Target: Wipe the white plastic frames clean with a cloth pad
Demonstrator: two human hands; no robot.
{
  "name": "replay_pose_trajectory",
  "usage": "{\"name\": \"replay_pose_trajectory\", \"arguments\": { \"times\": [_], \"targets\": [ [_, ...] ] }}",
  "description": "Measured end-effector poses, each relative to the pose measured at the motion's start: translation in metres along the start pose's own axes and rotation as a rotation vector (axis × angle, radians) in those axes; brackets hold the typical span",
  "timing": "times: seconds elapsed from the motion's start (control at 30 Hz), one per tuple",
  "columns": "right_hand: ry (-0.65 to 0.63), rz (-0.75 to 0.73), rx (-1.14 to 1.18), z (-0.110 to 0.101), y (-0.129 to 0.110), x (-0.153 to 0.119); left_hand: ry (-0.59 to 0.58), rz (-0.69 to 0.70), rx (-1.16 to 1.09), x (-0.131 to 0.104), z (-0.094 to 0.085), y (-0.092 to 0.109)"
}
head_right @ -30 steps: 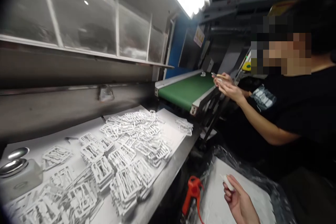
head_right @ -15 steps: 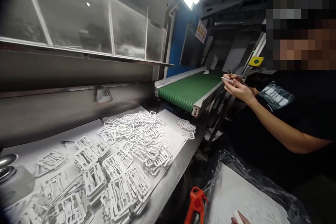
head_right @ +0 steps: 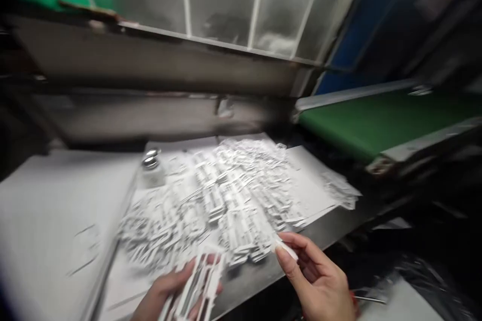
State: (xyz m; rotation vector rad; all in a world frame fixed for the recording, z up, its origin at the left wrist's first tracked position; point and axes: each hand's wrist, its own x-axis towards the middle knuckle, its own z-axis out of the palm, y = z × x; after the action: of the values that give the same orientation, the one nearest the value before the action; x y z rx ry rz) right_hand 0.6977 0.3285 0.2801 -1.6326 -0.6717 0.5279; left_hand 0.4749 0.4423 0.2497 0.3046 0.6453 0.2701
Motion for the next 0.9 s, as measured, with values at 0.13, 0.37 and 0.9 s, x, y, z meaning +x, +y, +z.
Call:
{"name": "replay_pose_trajectory", "arguments": {
  "times": [0.13, 0.37, 0.9],
  "targets": [
    [-0.049, -0.413, -0.49, 0.046, -0.001, -0.018, -0.198, 0.03, -0.1, 0.008, -0.026, -0.005],
    [-0.375, -0.745, -0.509, 0.095, -0.003, -0.014, -0.334, 0.105, -0.072, 0.005, -0.031, -0.014],
    [-0.329, -0.738, -0.616, 0.08, 0.008, -0.026, -0.366, 0.013, -0.18, 0.005, -0.05, -0.013]
  ]
}}
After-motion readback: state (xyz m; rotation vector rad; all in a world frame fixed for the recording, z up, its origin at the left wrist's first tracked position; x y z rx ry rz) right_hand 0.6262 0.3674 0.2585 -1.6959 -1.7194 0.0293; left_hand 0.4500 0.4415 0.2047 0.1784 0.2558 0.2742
